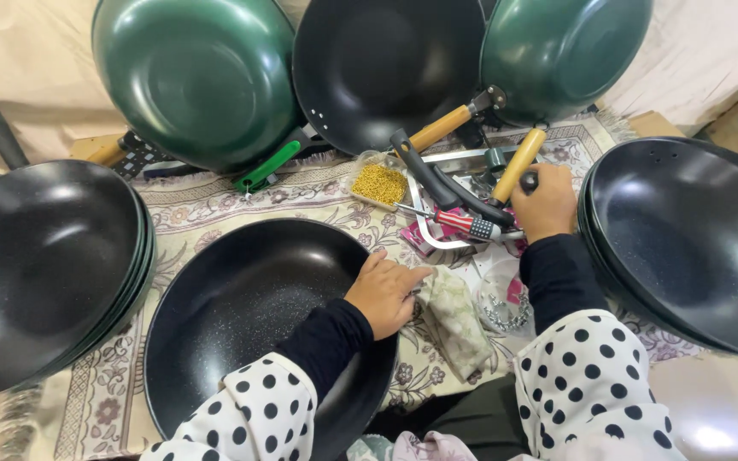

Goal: Attach a handle to a frying pan using a screwdriver

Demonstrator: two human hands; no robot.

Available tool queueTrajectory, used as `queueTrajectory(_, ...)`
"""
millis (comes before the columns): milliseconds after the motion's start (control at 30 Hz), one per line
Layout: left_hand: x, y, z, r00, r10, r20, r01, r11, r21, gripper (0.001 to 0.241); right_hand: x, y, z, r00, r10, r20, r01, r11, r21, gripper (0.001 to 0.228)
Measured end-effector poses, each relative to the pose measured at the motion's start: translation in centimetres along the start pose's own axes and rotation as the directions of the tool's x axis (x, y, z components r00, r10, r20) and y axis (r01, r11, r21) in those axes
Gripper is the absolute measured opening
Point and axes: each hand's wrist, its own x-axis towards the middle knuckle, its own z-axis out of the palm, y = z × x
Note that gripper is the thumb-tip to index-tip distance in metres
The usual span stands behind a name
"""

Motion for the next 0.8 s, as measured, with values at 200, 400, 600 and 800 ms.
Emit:
queueTrajectory(200,0.3,-0.5,0.7,1.000,-0.031,0.000,0.031,0.999,0.025,0.062,2.5,-5.0,-7.1,0.978,-0.016,-0.207,0.088,0.935,0.343,0.039)
queueTrajectory(400,1.2,-1.3,0.7,1.000,0.007,-0.016,-0.007,1.000,-0.001,0.071,-0.1,-11.8,-16.7,0.942,0.310,0.128,-0.266,0.459,0.848,0.038)
queueTrajectory(600,2.5,4.0,-7.7,0.876,-0.170,-0.451,-0.030,0.914,-0.404,0.020,-4.6,-15.0,-19.6,0.891,0.355,0.285,-0.263,-0.108,0.959,0.021)
queueTrajectory(800,0.0,9.7,-14.6,0.752,-0.196,-0.629,-0.086,0.917,-0.389,0.020,-6.3,-15.1,-19.4,0.949,0.229,0.217,-0.174,-0.195,0.965,0.028)
